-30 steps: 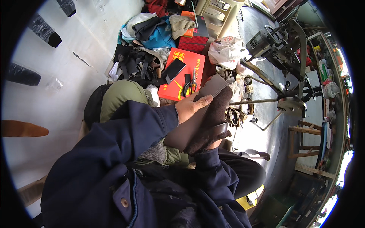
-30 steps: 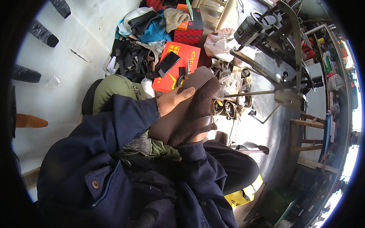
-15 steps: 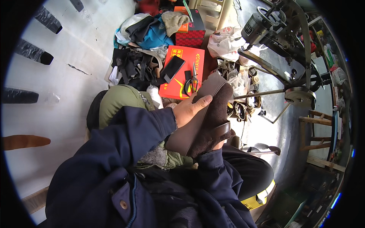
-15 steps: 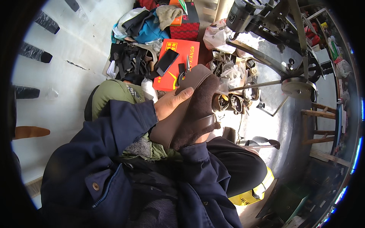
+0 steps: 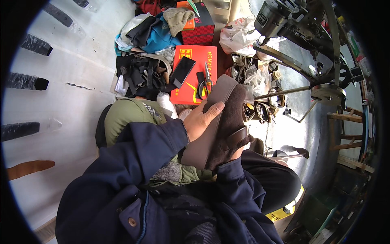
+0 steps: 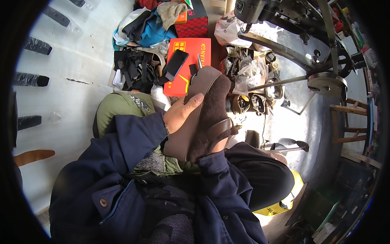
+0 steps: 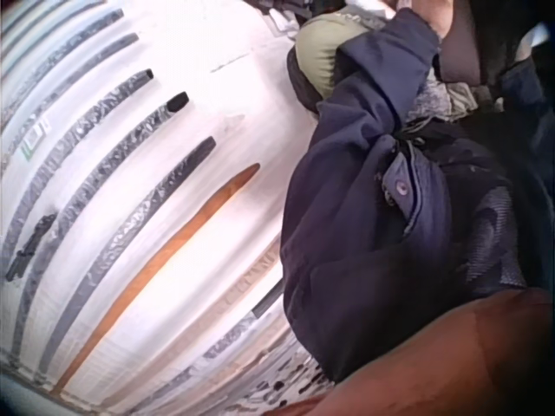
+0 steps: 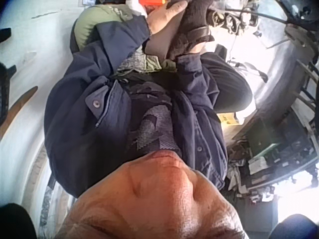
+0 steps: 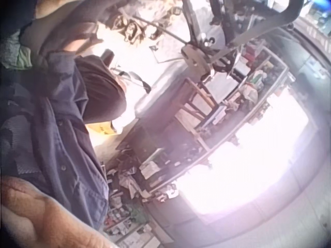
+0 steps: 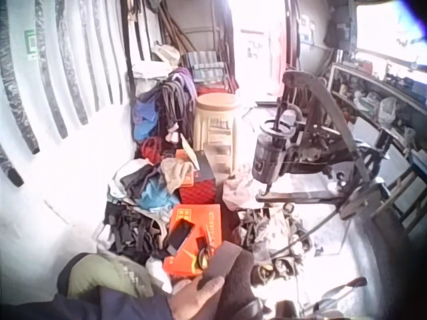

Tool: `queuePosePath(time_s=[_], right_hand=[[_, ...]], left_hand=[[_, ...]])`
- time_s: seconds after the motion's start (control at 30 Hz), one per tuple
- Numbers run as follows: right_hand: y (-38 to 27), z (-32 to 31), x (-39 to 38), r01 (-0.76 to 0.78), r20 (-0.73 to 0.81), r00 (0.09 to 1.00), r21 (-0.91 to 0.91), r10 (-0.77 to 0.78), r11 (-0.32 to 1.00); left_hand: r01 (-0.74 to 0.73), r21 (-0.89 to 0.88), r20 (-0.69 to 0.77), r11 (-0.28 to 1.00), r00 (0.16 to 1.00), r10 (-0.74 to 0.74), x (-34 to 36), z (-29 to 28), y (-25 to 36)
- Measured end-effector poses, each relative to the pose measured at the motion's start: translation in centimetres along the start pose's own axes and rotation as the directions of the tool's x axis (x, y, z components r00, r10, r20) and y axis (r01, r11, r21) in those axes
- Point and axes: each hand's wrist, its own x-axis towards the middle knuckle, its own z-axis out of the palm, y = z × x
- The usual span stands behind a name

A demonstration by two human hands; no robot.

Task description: The person removes the insole from a brown shoe, then uses a sewing machine to stitch the shoe's upper. The person handles the shoe and insole by hand and operates the sewing machine to complete the repair.

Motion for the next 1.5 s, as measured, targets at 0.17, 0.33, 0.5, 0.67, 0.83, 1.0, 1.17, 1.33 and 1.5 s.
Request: queuePosePath(time_s=[0.17, 0.33, 0.5, 0.67, 0.83, 1.0, 1.17, 1.33, 1.5], right_hand=[[0.8, -1.2, 0.4, -0.041, 0.031, 0.999, 0.057, 0.039, 0.998], [2.9, -2.2, 0.0, 0.059, 0.057, 0.997, -0.134, -0.052, 0.989], [2.6, -2.2, 0.3, 0.042, 0.068, 0.997, -0.096, -0.035, 0.994], [0.5, -2.4, 0.9, -0.130, 0.080, 0.991, 0.481, 0.104, 0.867], [-2.3, -2.4, -0.6, -0.140, 0.013, 0.970, 0.847, 0.243, 0.512], [-5.4, -2.6, -0.6, -0.061, 0.035, 0.998, 0.857, 0.060, 0.511], [-6.9, -1.9, -0.4, -0.204, -0.130, 0.929, 0.602, 0.347, 0.772], [-6.6, -1.2, 0.0, -0.230, -0.082, 0.899, 0.748, 0.430, 0.623], [-6.6, -0.6, -0.5, -0.173, -0.116, 0.907, 0.773, 0.404, 0.610]], left_hand=[[0.026, -0.020, -0.039, 0.999, 0.999, -0.027, -0.1, -0.2, -0.5], [0.040, 0.109, -0.154, 0.993, 0.988, -0.023, -0.1, 0.2, -1.4], [0.057, 0.063, -0.105, 0.996, 0.993, -0.050, -0.2, -0.1, -1.4], [0.109, 0.076, -0.126, 0.991, 0.987, -0.099, -0.3, -0.2, -1.3], [0.087, 0.138, -0.235, 0.987, 0.971, -0.053, -0.3, -0.3, -1.8], [0.076, 0.149, -0.232, 0.986, 0.972, -0.039, -0.4, -0.7, -1.9], [0.048, 0.157, -0.217, 0.986, 0.976, -0.013, -0.4, -0.3, -0.6], [-0.020, 0.102, -0.148, 0.995, 0.988, 0.035, -0.5, 0.6, 1.0], [0.019, 0.099, -0.117, 0.995, 0.993, -0.008, -0.3, 0.0, -0.2]])
